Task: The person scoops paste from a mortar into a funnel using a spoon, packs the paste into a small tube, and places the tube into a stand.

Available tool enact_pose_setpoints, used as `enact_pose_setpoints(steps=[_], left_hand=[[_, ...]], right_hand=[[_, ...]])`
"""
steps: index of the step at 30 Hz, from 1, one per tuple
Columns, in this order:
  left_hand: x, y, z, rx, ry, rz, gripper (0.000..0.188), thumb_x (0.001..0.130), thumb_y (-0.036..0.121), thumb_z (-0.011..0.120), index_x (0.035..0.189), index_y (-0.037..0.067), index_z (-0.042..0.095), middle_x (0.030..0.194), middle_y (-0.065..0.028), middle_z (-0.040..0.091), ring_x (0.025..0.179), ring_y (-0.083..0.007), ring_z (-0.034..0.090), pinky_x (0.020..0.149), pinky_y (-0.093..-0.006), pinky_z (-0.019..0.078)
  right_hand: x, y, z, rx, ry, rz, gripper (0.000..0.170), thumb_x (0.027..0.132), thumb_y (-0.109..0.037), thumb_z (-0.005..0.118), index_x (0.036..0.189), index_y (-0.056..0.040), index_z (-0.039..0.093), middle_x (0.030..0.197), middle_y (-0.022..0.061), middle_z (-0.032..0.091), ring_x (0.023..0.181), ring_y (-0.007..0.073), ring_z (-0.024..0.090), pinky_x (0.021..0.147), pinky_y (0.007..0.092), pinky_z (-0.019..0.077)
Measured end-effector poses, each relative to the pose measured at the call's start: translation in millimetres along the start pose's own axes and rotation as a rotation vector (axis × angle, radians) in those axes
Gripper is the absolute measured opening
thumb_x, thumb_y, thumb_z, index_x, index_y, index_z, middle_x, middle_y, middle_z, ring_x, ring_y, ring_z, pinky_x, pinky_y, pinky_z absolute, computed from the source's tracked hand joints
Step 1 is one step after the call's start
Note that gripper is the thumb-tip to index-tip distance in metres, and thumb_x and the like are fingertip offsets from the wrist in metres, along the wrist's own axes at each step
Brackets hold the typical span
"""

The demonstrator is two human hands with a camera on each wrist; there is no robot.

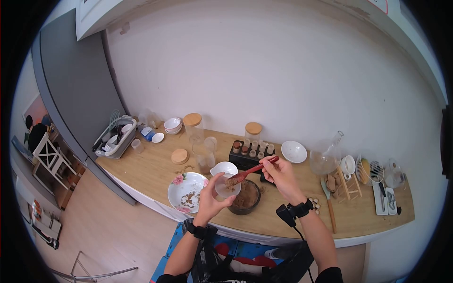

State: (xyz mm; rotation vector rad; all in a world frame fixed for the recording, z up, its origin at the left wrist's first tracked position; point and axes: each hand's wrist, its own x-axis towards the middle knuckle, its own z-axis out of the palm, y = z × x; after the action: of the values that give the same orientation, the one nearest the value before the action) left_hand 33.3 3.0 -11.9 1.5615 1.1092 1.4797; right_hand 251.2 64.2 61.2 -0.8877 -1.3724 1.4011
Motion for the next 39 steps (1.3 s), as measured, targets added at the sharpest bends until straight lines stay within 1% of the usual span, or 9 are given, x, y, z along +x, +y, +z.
enact_pose_setpoints(steps=[11,23,27,30,32,33,35,37,39], left_hand=[[1,-8,1,0.014,0.015,0.052,0.073,0.067,0.014,0.078,0.129,0.001,0.042,0.113,-0.0170,0.059,0.104,-0.0210,0.058,0.092,-0.0353,0.0474],[2,-8,1,0.031,0.009,0.047,0.073,0.067,0.013,0.078,0.129,0.001,0.042,0.112,-0.0163,0.059,0.104,-0.0214,0.059,0.092,-0.0353,0.0470],[1,-4,2,-0.003,-0.012,0.000,0.075,0.067,0.012,0.078,0.130,-0.001,0.040,0.114,-0.0137,0.057,0.107,-0.0198,0.055,0.094,-0.0328,0.0427],[1,-4,1,-0.007,-0.008,-0.001,0.075,0.067,0.011,0.078,0.131,-0.001,0.040,0.114,-0.0127,0.057,0.106,-0.0190,0.055,0.093,-0.0323,0.0433],[0,-5,1,-0.006,-0.005,-0.002,0.075,0.067,0.010,0.078,0.131,-0.001,0.040,0.113,-0.0121,0.057,0.106,-0.0186,0.055,0.093,-0.0321,0.0436],[1,-6,1,0.003,-0.007,0.004,0.075,0.067,0.010,0.077,0.131,-0.001,0.040,0.112,-0.0116,0.057,0.105,-0.0184,0.055,0.093,-0.0320,0.0438],[1,-9,1,0.009,-0.010,0.008,0.075,0.067,0.009,0.077,0.131,-0.001,0.040,0.111,-0.0110,0.057,0.105,-0.0182,0.055,0.093,-0.0319,0.0440],[1,-11,1,0.016,0.010,0.044,0.072,0.067,0.011,0.078,0.130,0.001,0.042,0.109,-0.0140,0.059,0.103,-0.0195,0.058,0.092,-0.0347,0.0477],[1,-8,1,0.002,-0.003,0.017,0.073,0.068,0.009,0.077,0.130,0.000,0.041,0.110,-0.0123,0.058,0.104,-0.0186,0.056,0.092,-0.0333,0.0459]], right_hand=[[-4,-3,3,-0.023,-0.035,-0.052,0.018,0.093,-0.018,0.055,0.100,-0.0017,0.059,0.075,-0.0009,0.053,0.063,0.0055,0.048,0.053,0.0182,0.0364],[-11,-5,16,-0.181,-0.136,-0.195,0.015,0.090,-0.011,0.058,0.100,0.0002,0.059,0.085,0.0017,0.059,0.066,0.0065,0.052,0.060,0.0209,0.0433],[-15,-7,19,-0.268,-0.153,-0.211,0.014,0.090,-0.010,0.057,0.100,0.0006,0.059,0.085,0.0018,0.059,0.066,0.0068,0.052,0.061,0.0212,0.0438],[-18,-9,16,-0.257,-0.096,-0.260,0.012,0.090,-0.009,0.057,0.098,-0.0003,0.060,0.081,0.0010,0.059,0.065,0.0060,0.051,0.059,0.0204,0.0428],[-22,-12,6,-0.111,0.091,-0.316,0.012,0.090,-0.010,0.058,0.097,-0.0007,0.060,0.076,0.0007,0.058,0.062,0.0049,0.050,0.056,0.0192,0.0412],[-24,-11,1,-0.111,0.092,-0.312,0.012,0.090,-0.010,0.058,0.097,-0.0007,0.060,0.076,0.0007,0.058,0.062,0.0049,0.050,0.056,0.0192,0.0412],[-30,-8,-9,-0.122,0.332,-0.304,0.012,0.090,-0.012,0.058,0.096,-0.0007,0.060,0.073,-0.0001,0.056,0.058,0.0041,0.049,0.053,0.0183,0.0396],[-36,6,-16,-0.127,0.379,-0.279,0.014,0.090,-0.013,0.060,0.093,0.0005,0.060,0.072,0.0000,0.057,0.055,0.0044,0.049,0.050,0.0185,0.0393],[-44,33,-22,-0.186,0.405,-0.151,0.014,0.089,-0.013,0.061,0.090,0.0009,0.060,0.069,-0.0001,0.058,0.054,0.0046,0.051,0.049,0.0191,0.0391]])
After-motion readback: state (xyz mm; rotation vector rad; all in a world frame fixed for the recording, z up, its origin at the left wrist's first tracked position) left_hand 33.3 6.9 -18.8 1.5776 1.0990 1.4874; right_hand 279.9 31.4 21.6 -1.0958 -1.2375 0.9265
